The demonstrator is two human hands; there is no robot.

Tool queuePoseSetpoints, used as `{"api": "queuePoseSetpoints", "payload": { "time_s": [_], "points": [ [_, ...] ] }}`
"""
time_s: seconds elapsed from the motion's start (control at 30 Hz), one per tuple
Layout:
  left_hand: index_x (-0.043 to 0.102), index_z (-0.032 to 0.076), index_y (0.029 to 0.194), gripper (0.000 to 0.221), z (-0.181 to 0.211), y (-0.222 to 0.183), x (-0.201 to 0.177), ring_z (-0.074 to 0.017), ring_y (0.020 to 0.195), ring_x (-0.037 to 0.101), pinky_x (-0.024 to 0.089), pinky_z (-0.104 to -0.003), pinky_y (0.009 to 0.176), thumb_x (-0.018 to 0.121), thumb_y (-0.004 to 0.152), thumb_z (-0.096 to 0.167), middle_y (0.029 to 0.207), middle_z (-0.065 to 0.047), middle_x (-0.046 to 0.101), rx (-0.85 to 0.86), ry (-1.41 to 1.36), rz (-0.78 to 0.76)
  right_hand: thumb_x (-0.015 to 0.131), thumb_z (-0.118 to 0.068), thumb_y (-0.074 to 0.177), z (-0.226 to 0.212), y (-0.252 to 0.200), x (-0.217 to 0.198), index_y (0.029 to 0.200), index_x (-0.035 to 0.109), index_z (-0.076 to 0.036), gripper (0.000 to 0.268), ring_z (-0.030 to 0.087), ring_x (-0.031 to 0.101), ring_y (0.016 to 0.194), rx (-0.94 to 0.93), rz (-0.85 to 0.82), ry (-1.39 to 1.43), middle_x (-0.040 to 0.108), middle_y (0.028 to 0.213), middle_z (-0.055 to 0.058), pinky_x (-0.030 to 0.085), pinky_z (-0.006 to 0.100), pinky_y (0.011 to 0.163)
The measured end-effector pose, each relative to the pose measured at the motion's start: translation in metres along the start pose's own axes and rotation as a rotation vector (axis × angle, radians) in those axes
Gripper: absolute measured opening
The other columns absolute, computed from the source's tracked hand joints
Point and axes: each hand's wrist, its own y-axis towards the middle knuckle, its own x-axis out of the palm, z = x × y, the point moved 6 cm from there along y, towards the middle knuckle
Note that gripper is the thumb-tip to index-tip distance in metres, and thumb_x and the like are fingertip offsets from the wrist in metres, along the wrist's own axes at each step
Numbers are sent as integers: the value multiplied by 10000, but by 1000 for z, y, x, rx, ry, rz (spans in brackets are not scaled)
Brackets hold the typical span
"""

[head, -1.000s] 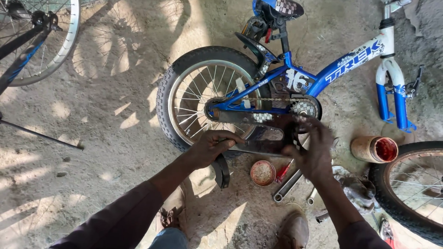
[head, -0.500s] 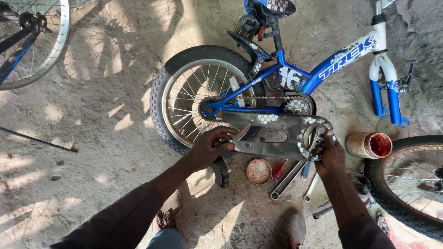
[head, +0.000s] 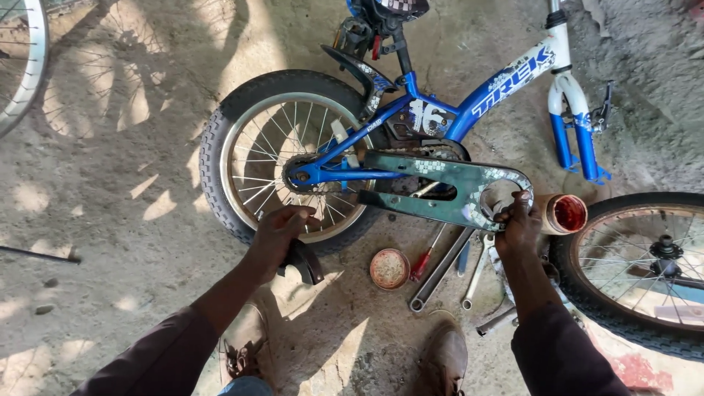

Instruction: Installing a bicycle chain and its protective guard using a wrench and screwdriver.

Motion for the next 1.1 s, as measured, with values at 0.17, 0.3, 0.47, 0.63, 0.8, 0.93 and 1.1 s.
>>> {"api": "queuePoseSetpoints", "payload": {
  "time_s": [0.17, 0.3, 0.47, 0.63, 0.8, 0.93, 1.1],
  "points": [
    [753, 69, 1246, 338, -14, 5, 6, -92, 820, 568, 429, -256, 793, 662, 977, 253, 1023, -107, 803, 4, 4, -27, 625, -346, 1104, 4, 7, 10, 1108, 605, -65, 281, 84, 521, 584, -1, -5, 7, 412, 722, -10, 503, 187, 557],
    [698, 97, 1351, 399, -13, 9, 18, -131, 990, 619, 451, -288, 912, 665, 974, 225, 1168, -118, 780, 49, 35, -99, 619, -349, 1102, -4, 5, 30, 1101, 606, -65, 284, 76, 510, 588, 2, -41, 6, 411, 722, -22, 485, 178, 568],
    [610, 74, 1437, 483, -30, 22, 31, -199, 1193, 615, 450, -392, 1060, 681, 977, 201, 1296, -176, 719, 75, -10, -168, 608, -350, 1109, 5, 18, 34, 1111, 608, -65, 285, 79, 506, 597, 0, -62, -43, 407, 728, -19, 483, 181, 573],
    [512, 46, 1509, 534, -39, 31, 46, -267, 1339, 554, 416, -448, 1143, 647, 1004, 153, 1395, -221, 645, 97, -78, -256, 602, -338, 1117, 3, 19, 32, 1112, 615, -74, 264, 76, 504, 600, -5, -57, -51, 403, 726, -20, 479, 172, 574],
    [476, 73, 1549, 599, -34, 31, 59, -242, 1305, 578, 459, -443, 1118, 663, 1005, 238, 1394, -205, 652, 113, -140, -296, 617, -323, 1108, 8, 26, 19, 1091, 616, -79, 244, 68, 506, 564, 0, -36, -60, 411, 693, -26, 495, 165, 547],
    [539, 134, 1518, 574, -21, 30, 61, -98, 1131, 603, 497, -314, 1034, 689, 974, 242, 1337, -116, 702, 94, -53, -298, 604, -325, 1107, 5, 31, 10, 1135, 627, -71, 257, 89, 520, 566, -20, -45, -33, 427, 695, -14, 493, 195, 539],
    [610, 126, 1449, 496, -34, 25, 50, -167, 1128, 666, 532, -328, 982, 697, 969, 217, 1293, -156, 727, 58, 13, -245, 604, -342, 1096, -5, 9, 27, 1216, 576, -78, 292, 85, 519, 605, -27, -170, 101, 442, 713, -24, 492, 189, 606]
  ]
}}
